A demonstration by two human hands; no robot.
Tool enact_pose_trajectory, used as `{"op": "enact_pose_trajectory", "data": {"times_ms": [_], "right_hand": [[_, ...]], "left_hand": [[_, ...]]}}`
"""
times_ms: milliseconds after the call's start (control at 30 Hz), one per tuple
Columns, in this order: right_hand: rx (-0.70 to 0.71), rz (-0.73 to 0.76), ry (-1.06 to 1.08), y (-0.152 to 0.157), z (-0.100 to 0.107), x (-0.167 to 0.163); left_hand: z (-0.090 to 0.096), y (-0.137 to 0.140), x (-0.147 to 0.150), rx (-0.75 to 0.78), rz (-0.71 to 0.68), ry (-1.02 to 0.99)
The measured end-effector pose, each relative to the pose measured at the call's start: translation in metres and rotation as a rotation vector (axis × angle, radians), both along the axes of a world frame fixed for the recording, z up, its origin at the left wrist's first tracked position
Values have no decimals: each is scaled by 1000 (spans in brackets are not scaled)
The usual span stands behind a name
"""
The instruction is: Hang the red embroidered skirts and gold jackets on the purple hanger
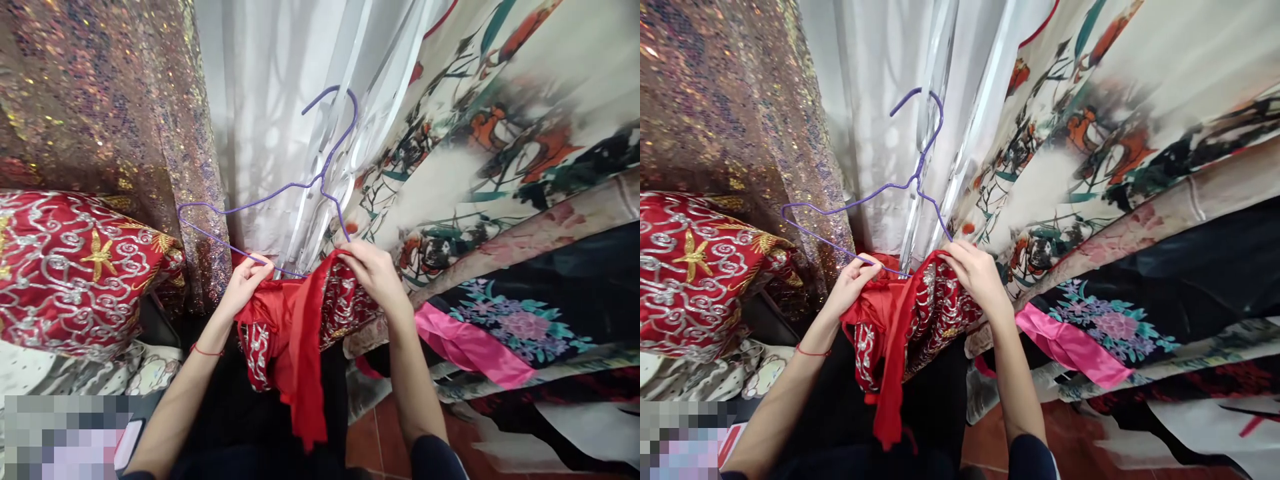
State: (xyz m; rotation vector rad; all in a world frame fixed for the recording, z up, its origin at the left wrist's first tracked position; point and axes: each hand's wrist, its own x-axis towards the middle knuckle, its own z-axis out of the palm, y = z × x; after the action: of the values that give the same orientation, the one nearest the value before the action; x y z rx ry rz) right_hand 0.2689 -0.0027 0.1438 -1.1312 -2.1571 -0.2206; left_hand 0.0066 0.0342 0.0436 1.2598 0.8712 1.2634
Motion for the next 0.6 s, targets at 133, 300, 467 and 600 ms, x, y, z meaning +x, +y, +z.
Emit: {"op": "enact_pose_trajectory", "data": {"times_ms": [133,300,467,600], "right_hand": [[-63,-152,-99,11,-12,-11],[48,-275,-194,14,-23,-20],[94,-372,-347,18,-26,-13],[67,-481,-423,24,-26,-10]], "left_hand": [[13,5,-14,27,50,37],[10,15,-27,164,266,205],[-31,12,-55,27,418,478],[-51,-8,-75,-164,357,908]]}}
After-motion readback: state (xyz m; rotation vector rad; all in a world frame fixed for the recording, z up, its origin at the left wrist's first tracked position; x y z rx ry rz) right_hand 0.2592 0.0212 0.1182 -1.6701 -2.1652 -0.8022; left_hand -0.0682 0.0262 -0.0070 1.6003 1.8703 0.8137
